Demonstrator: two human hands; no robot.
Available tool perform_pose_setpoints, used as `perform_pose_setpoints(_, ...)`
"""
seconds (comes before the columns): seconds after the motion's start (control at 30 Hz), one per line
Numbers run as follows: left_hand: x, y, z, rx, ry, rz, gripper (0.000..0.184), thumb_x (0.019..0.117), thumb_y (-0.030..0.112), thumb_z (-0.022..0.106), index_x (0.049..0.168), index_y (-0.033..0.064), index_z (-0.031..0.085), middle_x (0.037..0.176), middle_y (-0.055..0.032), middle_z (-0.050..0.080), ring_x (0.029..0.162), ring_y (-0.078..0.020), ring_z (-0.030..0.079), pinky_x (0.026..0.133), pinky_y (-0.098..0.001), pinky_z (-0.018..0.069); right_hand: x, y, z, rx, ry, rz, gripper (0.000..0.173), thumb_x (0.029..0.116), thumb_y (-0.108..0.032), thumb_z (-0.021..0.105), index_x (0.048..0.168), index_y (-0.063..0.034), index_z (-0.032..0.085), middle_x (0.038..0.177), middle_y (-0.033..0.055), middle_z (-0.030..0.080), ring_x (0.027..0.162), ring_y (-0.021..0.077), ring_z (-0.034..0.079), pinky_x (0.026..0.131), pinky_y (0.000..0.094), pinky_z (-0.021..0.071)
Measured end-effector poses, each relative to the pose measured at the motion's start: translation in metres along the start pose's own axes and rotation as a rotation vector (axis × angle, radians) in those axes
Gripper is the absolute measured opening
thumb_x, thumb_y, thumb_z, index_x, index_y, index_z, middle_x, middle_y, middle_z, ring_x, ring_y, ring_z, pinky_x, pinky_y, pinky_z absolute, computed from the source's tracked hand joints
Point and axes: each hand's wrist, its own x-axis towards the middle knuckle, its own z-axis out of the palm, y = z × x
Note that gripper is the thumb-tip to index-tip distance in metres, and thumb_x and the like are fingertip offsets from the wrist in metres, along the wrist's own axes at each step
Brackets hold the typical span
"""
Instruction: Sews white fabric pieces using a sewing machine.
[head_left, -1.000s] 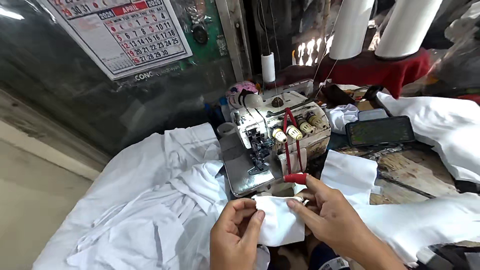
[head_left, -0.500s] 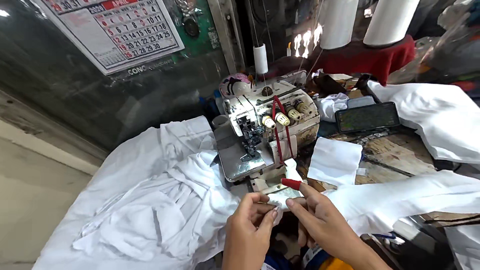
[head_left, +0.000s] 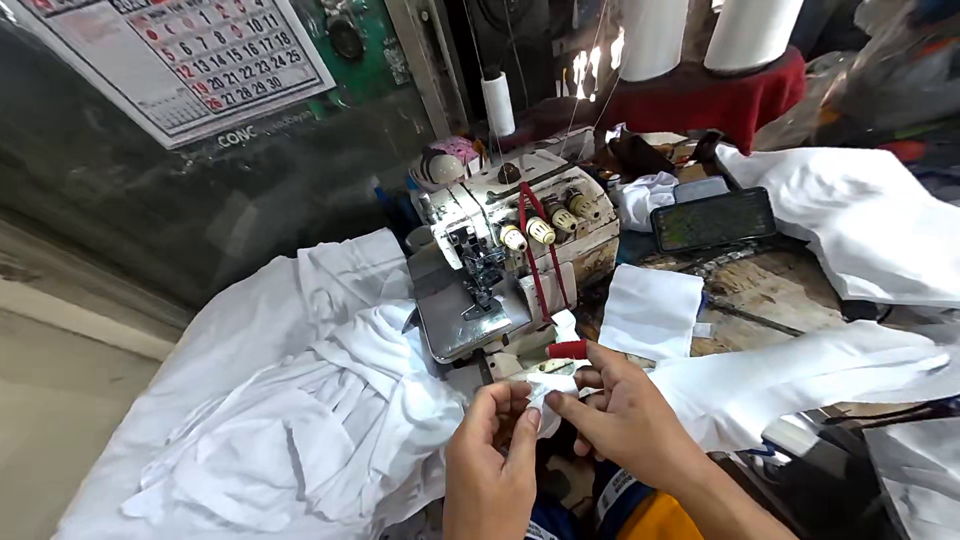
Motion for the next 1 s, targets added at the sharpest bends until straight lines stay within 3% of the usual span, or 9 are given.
perform_pose_setpoints(0.23, -0.017, -0.006, 0.016, 0.332, 0.112, 0.099, 0.019, 0.101, 0.024, 0.061, 0.107, 0.0103, 0.072, 0.094, 0.0032, 0.07, 0.08, -0.0041, 0.068, 0.07, -0.0235, 0.0609, -0.012, -0.001, 0.009, 0.076, 0.089, 0.002, 0.042, 0.0993, -0.011, 0.066, 0.138, -0.0223, 0.056, 0.097, 0.009, 0.076, 0.05, 0.0248, 0.066, 0.041, 0.0338, 0.0567)
perform_pose_setpoints(0.33, -0.02, -0.011, 0.026, 0.317, 0.159, 0.082, 0.019, 0.1015, 0.026, 0.061, 0.106, 0.0104, 0.072, 0.089, 0.0049, 0.071, 0.077, -0.0026, 0.068, 0.068, -0.0226, 0.0603, -0.021, 0.001, 0.017, 0.205, 0.113, -0.01, 0.042, 0.1017, -0.005, 0.056, 0.142, -0.0178, 0.053, 0.102, 0.0155, 0.074, 0.061, 0.0299, 0.071, 0.051, 0.0396, 0.0636)
perform_pose_setpoints(0.4, -0.024, -0.01, 0.03, 0.17, 0.165, 0.022, 0.017, 0.1024, 0.021, 0.059, 0.107, 0.0084, 0.069, 0.086, 0.0037, 0.07, 0.073, -0.0047, 0.068, 0.064, -0.0229, 0.0596, -0.026, 0.008, 0.019, 0.275, 0.112, -0.007, 0.037, 0.1045, -0.007, 0.051, 0.141, -0.014, 0.052, 0.102, 0.0178, 0.072, 0.07, 0.0314, 0.073, 0.06, 0.0422, 0.0661)
perform_pose_setpoints(0.53, -0.031, -0.005, 0.029, -0.456, 0.052, -0.325, 0.028, 0.1105, 0.016, 0.042, 0.116, -0.0061, 0.059, 0.097, -0.0188, 0.07, 0.086, -0.0283, 0.072, 0.078, -0.0455, 0.0643, -0.034, 0.016, 0.018, 0.343, 0.1, 0.096, 0.032, 0.1077, -0.021, 0.045, 0.135, -0.0155, 0.06, 0.084, 0.0107, 0.065, 0.059, 0.0151, 0.054, 0.049, 0.0269, 0.0432)
perform_pose_setpoints(0.6, -0.026, 0.002, 0.02, -0.607, -0.065, -0.389, 0.032, 0.1115, 0.018, 0.039, 0.122, -0.0071, 0.056, 0.104, -0.0233, 0.067, 0.093, -0.0322, 0.07, 0.083, -0.0485, 0.0616, -0.029, 0.011, 0.013, 0.353, 0.008, 0.175, 0.032, 0.109, -0.027, 0.045, 0.134, -0.0161, 0.061, 0.09, 0.0124, 0.068, 0.067, 0.0177, 0.062, 0.054, 0.0299, 0.0501)
perform_pose_setpoints(0.67, -0.017, 0.004, 0.013, -0.439, -0.104, -0.27, 0.029, 0.1109, 0.02, 0.041, 0.119, -0.0013, 0.059, 0.099, -0.0171, 0.069, 0.088, -0.027, 0.071, 0.079, -0.0423, 0.0623, -0.016, 0.01, 0.012, 0.331, -0.027, 0.182, 0.032, 0.1079, -0.03, 0.051, 0.137, -0.0178, 0.058, 0.097, 0.0137, 0.071, 0.075, 0.0219, 0.069, 0.062, 0.0348, 0.0576)
perform_pose_setpoints(0.83, -0.005, 0.014, -0.001, -0.089, 0.047, 0.0, 0.022, 0.1084, 0.019, 0.046, 0.114, 0.0029, 0.06, 0.081, -0.0044, 0.067, 0.067, -0.0147, 0.066, 0.058, -0.0278, 0.0577, -0.027, 0.004, 0.008, 0.155, 0.089, -0.14, 0.034, 0.1051, -0.026, 0.057, 0.138, -0.0172, 0.054, 0.083, 0.0069, 0.065, 0.05, 0.0157, 0.053, 0.042, 0.0287, 0.0461)
perform_pose_setpoints(0.9, -0.009, 0.017, 0.001, -0.084, 0.052, 0.079, 0.02, 0.1077, 0.014, 0.046, 0.114, -0.0007, 0.059, 0.085, -0.0039, 0.068, 0.069, -0.0115, 0.066, 0.06, -0.0257, 0.0586, -0.05, -0.007, 0.012, 0.204, 0.069, -0.144, 0.029, 0.1044, -0.017, 0.057, 0.131, -0.0069, 0.055, 0.082, 0.0055, 0.071, 0.046, 0.0132, 0.058, 0.037, 0.0271, 0.0478)
perform_pose_setpoints(1.0, -0.019, 0.012, 0.014, -0.097, 0.028, 0.234, 0.02, 0.1073, 0.015, 0.05, 0.111, -0.0014, 0.06, 0.09, -0.0031, 0.067, 0.077, -0.0075, 0.066, 0.069, -0.0239, 0.0586, -0.061, -0.004, 0.012, 0.327, 0.056, -0.108, 0.04, 0.1064, -0.012, 0.051, 0.145, -0.0025, 0.046, 0.1, 0.0072, 0.074, 0.046, 0.0098, 0.055, 0.036, 0.0244, 0.0461)
